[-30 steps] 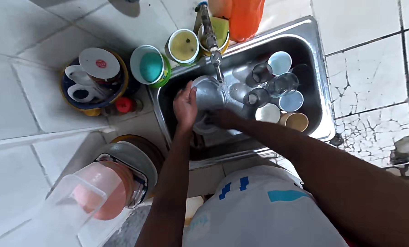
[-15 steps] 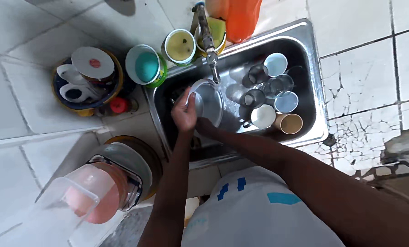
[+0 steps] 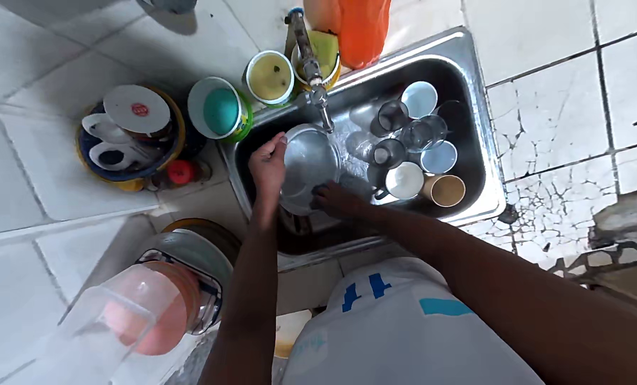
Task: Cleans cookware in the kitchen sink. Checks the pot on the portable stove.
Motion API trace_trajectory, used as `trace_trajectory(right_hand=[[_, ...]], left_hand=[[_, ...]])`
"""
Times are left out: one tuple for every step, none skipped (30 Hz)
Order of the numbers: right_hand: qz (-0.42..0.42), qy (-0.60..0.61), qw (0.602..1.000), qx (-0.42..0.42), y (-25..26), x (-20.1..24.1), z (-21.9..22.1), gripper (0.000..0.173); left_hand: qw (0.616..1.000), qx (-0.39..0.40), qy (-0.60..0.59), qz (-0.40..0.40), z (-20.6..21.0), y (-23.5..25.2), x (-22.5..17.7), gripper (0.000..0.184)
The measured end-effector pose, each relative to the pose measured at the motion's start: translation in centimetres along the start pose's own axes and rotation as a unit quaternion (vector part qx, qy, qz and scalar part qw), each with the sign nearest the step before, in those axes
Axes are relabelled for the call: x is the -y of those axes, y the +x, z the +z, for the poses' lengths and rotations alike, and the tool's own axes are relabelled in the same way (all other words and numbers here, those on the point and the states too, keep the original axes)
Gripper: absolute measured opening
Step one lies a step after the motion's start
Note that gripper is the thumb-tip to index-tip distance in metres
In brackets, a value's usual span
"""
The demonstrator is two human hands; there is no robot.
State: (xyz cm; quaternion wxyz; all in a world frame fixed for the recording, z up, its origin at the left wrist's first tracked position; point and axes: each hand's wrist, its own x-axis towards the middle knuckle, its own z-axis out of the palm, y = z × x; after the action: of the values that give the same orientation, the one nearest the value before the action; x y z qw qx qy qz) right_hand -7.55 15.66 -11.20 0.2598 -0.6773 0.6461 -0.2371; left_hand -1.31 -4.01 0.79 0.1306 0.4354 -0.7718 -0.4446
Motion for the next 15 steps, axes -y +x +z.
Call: trace_trajectory(right_hand=[[0.0,-0.055,0.998,0.028,0.6,-1.8,-0.5,0.025],[0.011,-0.101,0.993,0.059,1.5,-3.0,-1.4,0.027],[0.015,-0.145,0.985,0.092,2.4,-3.7,-2.3,0.029],[0.01,-0.169,0.979,0.115,3.0,-4.2,-2.7,0.031],[0.0,-0.168,0.979,0.118,3.2,-4.3,-2.4,0.031],[-0.004,-0.143,0.985,0.095,2.8,-4.0,-1.7,0.028],[-0.002,-0.106,0.992,0.061,2.2,-3.1,-0.8,0.025],[0.023,-0.061,0.997,0.052,1.8,-1.2,-0.6,0.025],[0.073,-0.013,0.996,0.053,1.7,1.4,-0.7,0.027],[0.135,0.051,0.988,0.055,1.9,4.1,-1.3,0.031],[0.193,0.125,0.971,0.06,2.3,6.7,-2.6,0.036],[0.228,0.187,0.955,0.041,2.7,8.7,-3.7,0.044],[0.243,0.235,0.941,0.003,3.0,10.1,-4.2,0.052],[0.242,0.27,0.931,-0.034,3.1,10.8,-4.1,0.057],[0.228,0.3,0.925,-0.055,3.1,11.0,-3.8,0.057]], left_hand=[[1.0,0.018,0.008,0.01,0.2,0.4,-0.4,0.032],[0.999,0.027,0.026,0.021,0.3,0.7,-0.7,0.033],[0.998,0.026,0.055,0.032,0.4,0.9,-0.8,0.035],[0.995,0.017,0.091,0.044,0.3,0.7,-0.8,0.039],[0.99,0.009,0.129,0.049,0.0,0.1,-0.8,0.048],[0.987,0.001,0.158,0.044,-0.4,-1.1,-0.7,0.058],[0.985,-0.002,0.174,0.021,-0.7,-2.8,-0.7,0.066],[0.983,-0.02,0.183,-0.014,-0.4,-4.3,-0.3,0.07],[0.98,-0.05,0.187,-0.048,0.3,-5.7,0.5,0.071],[0.978,-0.085,0.182,-0.063,1.2,-7.0,1.2,0.07],[0.977,-0.113,0.17,-0.062,2.0,-8.1,1.6,0.068],[0.977,-0.127,0.16,-0.051,2.4,-8.8,1.6,0.065],[0.978,-0.129,0.161,-0.025,2.5,-9.1,1.4,0.06],[0.979,-0.12,0.167,0.008,2.2,-8.9,1.2,0.055],[0.979,-0.101,0.173,0.036,1.8,-8.3,0.8,0.05]])
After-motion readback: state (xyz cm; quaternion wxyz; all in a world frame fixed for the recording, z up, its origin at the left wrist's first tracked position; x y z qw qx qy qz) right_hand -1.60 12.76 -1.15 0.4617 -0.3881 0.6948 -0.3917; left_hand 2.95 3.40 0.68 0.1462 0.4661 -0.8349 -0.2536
